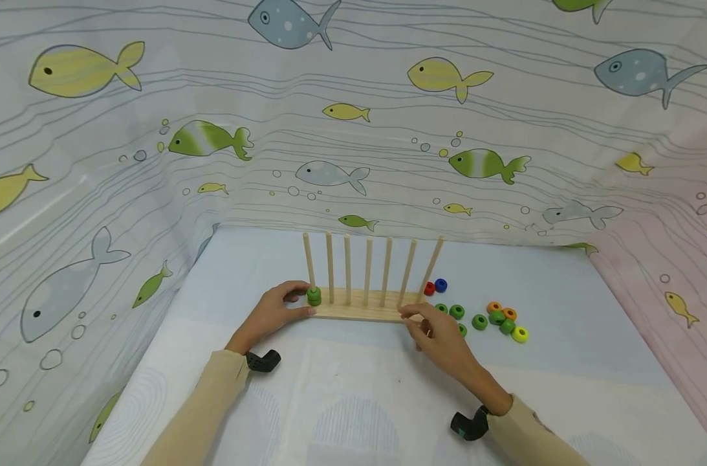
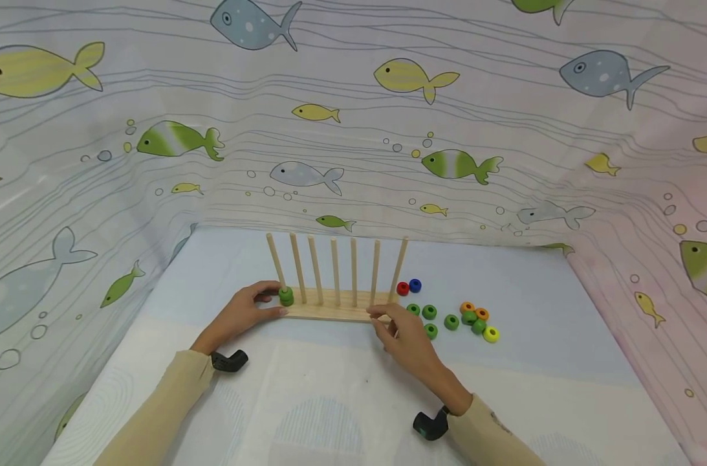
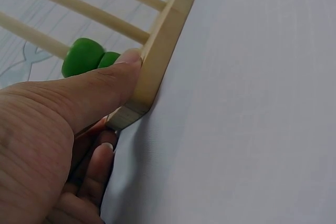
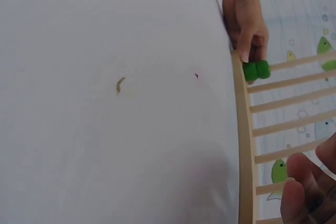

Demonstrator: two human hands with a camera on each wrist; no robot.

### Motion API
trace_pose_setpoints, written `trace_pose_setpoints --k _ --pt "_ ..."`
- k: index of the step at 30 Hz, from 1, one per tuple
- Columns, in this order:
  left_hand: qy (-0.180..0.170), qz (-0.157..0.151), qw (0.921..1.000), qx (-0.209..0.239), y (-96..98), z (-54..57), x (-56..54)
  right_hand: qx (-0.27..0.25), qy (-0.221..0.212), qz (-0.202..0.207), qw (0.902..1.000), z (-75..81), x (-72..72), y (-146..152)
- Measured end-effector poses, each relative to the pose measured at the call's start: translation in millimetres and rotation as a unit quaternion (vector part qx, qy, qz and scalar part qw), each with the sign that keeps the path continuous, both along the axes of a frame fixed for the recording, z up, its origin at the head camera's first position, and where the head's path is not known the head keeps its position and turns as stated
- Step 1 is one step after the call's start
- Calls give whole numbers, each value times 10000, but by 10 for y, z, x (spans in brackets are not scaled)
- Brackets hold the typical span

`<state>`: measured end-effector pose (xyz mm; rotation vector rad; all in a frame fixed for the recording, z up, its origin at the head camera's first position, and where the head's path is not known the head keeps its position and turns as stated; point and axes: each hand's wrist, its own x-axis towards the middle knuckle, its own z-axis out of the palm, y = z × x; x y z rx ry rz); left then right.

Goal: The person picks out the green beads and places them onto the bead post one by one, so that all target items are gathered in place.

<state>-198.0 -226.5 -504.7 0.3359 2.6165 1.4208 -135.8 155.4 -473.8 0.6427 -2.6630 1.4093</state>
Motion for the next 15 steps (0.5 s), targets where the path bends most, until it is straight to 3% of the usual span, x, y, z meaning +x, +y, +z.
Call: trace_pose_setpoints --k 15 --pt "-25 5 10000 25 5 -4 6 229 -159 -477 9985 -124 87 270"
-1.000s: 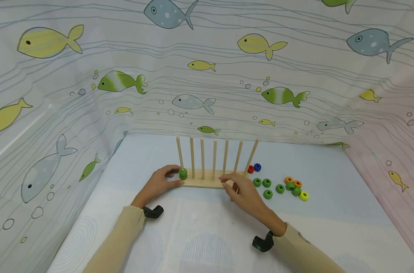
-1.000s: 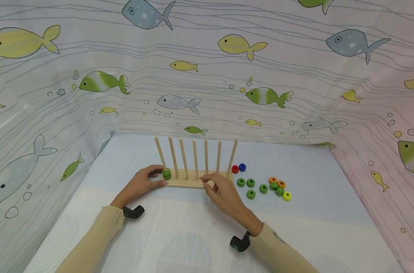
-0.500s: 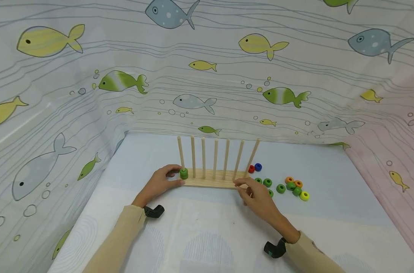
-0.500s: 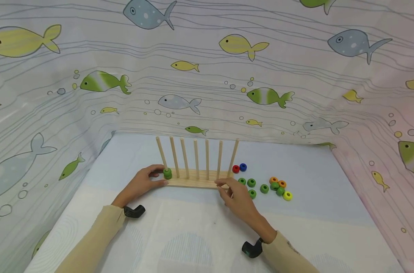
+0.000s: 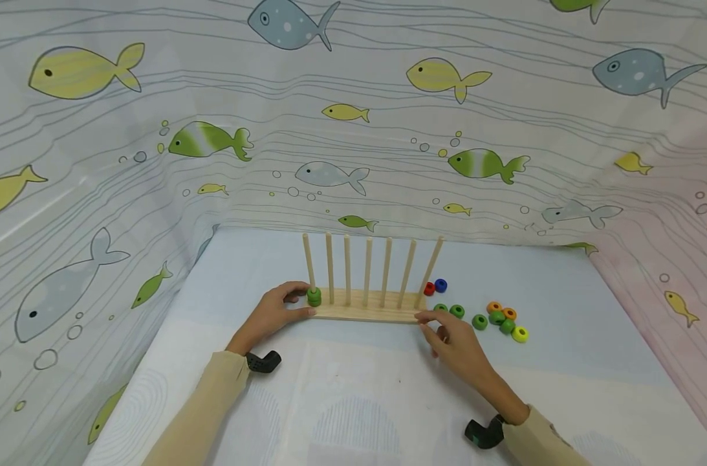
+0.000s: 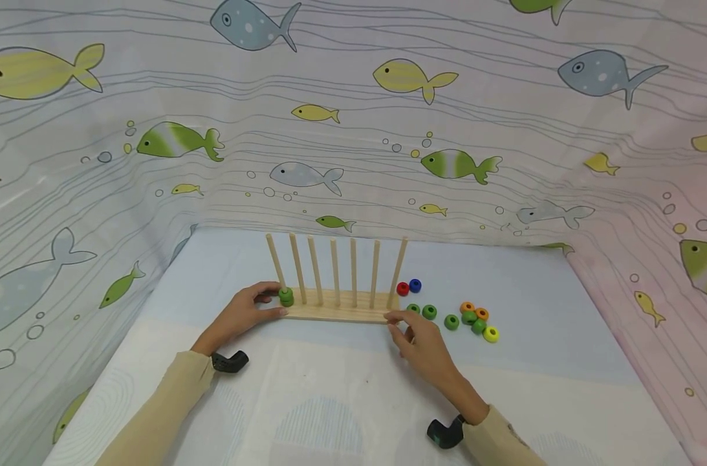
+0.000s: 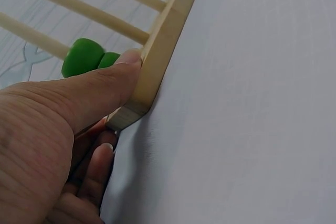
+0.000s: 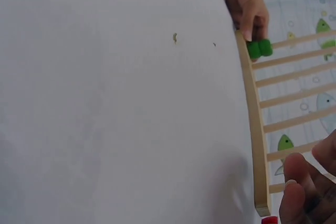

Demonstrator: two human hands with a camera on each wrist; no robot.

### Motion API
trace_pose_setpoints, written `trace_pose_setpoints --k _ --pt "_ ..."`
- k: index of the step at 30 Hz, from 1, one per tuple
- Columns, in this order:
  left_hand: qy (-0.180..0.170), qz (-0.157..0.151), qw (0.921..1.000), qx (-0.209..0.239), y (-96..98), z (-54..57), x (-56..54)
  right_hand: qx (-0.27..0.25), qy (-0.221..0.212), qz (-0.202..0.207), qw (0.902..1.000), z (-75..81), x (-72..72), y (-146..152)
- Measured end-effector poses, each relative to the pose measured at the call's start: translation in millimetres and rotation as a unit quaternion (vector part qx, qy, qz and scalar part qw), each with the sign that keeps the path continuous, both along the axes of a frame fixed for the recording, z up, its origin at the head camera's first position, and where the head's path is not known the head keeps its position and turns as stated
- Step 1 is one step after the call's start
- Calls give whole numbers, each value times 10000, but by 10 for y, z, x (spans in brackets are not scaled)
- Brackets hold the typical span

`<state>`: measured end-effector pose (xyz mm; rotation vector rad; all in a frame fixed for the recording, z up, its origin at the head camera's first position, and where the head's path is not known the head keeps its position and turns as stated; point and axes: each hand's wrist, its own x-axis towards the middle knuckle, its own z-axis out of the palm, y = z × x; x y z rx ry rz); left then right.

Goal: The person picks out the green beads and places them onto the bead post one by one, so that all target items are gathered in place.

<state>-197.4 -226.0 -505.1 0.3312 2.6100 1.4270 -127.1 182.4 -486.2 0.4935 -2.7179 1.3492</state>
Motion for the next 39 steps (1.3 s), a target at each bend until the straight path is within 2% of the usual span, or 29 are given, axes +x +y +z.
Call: trace_pose_setpoints --k 9,17,25,32,39 --pt "-41 -10 10000 71 -1 -18 20 93 -402 -288 9987 20 33 164" --pt "0 -6 10000 64 -8 -30 19 -55 -259 -291 9992 37 -4 342" --pt "20 12 10000 17 -14 -36 20 347 -167 -517 9979 29 -24 504" --pt "9 18 10000 18 -13 -22 25 604 -160 -521 9967 11 -10 616" --pt "-90 33 9999 136 -10 -29 16 866 -311 -690 9934 -30 -11 663"
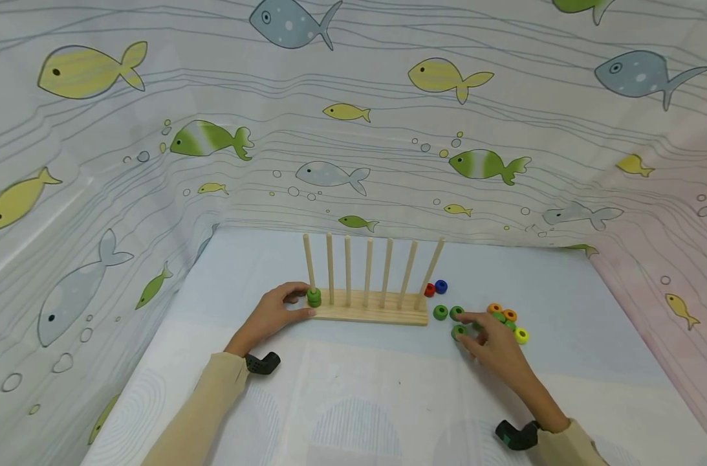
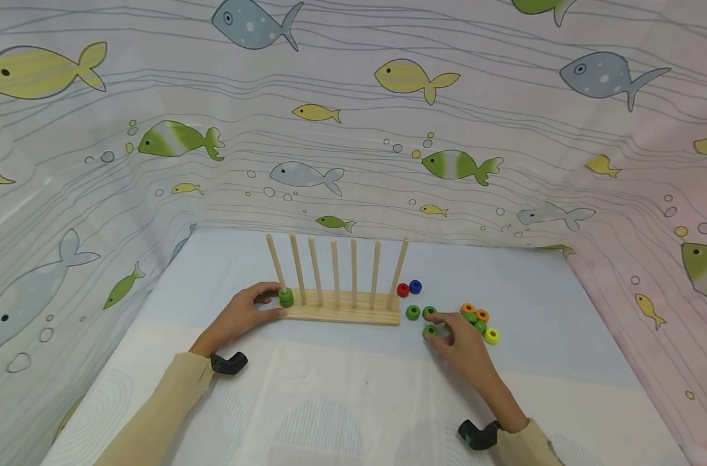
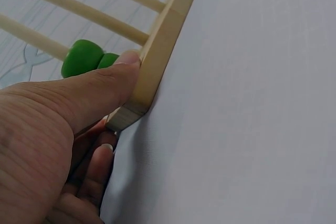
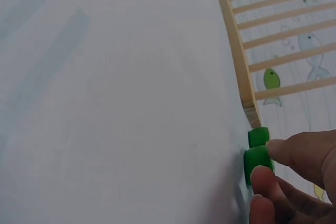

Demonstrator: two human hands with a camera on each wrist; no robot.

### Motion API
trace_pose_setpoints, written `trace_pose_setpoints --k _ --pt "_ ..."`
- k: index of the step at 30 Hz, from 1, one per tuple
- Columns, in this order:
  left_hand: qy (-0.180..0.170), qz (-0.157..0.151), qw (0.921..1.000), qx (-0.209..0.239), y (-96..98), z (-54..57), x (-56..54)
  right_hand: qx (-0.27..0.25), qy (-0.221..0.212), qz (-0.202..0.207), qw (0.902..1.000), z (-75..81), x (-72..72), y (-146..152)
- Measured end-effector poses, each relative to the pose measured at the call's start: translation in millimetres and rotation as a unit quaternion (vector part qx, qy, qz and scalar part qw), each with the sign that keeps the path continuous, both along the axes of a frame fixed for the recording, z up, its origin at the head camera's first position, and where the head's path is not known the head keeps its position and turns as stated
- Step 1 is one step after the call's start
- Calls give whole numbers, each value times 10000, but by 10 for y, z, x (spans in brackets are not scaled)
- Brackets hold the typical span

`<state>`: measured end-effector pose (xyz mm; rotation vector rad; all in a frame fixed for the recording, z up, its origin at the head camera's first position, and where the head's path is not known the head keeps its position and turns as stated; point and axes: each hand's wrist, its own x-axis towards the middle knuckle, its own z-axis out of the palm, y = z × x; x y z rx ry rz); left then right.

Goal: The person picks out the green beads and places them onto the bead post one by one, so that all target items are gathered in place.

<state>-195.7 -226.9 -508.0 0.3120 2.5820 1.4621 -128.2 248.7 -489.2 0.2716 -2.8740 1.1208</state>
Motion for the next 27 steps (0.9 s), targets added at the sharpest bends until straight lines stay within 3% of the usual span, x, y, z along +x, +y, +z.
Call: trace_pose_setpoints --k 13,27 --pt "-36 4 10000 -32 2 9 -12 214 -432 -275 9985 45 -2 -6" --pt "82 -29 10000 -47 -8 -6 -9 381 -407 -320 9979 10 -24 -21"
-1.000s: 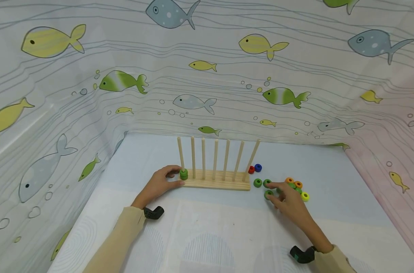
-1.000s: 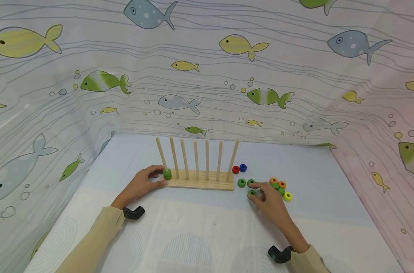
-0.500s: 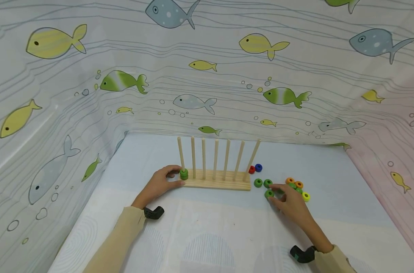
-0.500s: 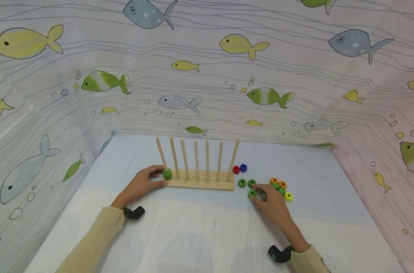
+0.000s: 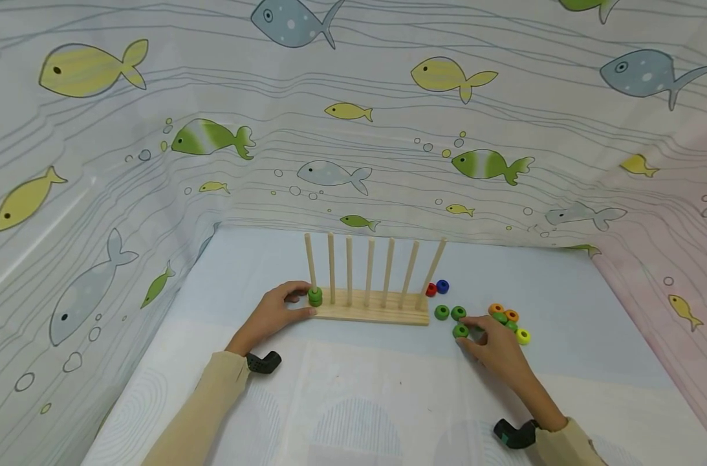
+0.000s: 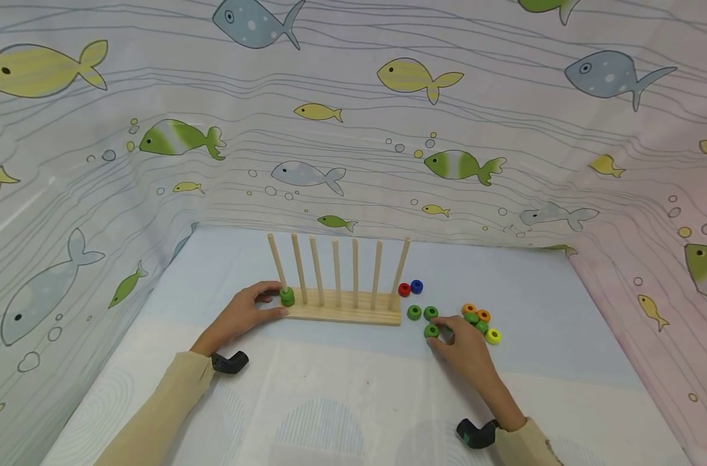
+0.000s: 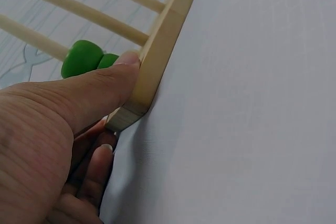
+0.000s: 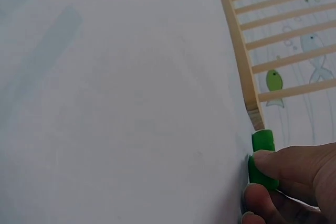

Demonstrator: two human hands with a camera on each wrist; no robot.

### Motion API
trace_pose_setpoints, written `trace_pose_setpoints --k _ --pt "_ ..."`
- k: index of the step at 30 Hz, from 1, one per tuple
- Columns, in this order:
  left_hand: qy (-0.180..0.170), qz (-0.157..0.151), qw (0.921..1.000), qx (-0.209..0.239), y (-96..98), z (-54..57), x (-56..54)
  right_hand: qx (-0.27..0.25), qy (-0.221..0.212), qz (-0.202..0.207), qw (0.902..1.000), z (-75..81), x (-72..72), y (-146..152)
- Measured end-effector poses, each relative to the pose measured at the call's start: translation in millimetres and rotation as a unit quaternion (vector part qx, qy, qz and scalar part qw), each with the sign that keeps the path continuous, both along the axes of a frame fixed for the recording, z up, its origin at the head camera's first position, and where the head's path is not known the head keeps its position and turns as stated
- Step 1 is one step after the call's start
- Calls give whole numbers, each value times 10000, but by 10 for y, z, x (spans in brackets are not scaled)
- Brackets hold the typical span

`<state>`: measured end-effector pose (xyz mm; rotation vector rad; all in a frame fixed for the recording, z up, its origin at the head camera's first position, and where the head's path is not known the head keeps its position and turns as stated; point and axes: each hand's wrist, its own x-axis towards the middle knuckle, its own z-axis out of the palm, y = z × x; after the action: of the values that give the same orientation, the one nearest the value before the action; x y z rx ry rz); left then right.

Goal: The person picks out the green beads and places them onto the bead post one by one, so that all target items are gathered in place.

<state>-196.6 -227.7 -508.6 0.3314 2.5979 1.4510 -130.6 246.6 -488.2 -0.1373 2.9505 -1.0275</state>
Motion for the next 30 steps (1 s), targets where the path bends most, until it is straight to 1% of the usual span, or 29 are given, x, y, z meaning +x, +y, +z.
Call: trace_pose_setpoints --k 9,16,21,24,30 --pt "-98 36 9999 23 -3 4 5 68 197 0 9998 1 7 3" --pt "-115 5 9999 6 -3 29 4 -91 156 -86 9998 45 23 5" --pt "-128 -14 9999 40 3 37 4 -109 343 -90 9993 60 8 -4" --pt "-79 -30 10000 32 1 26 -4 -123 461 -70 9988 54 0 -6" --pt "-84 -32 10000 6 -6 15 -10 -148 626 49 9979 46 6 -29"
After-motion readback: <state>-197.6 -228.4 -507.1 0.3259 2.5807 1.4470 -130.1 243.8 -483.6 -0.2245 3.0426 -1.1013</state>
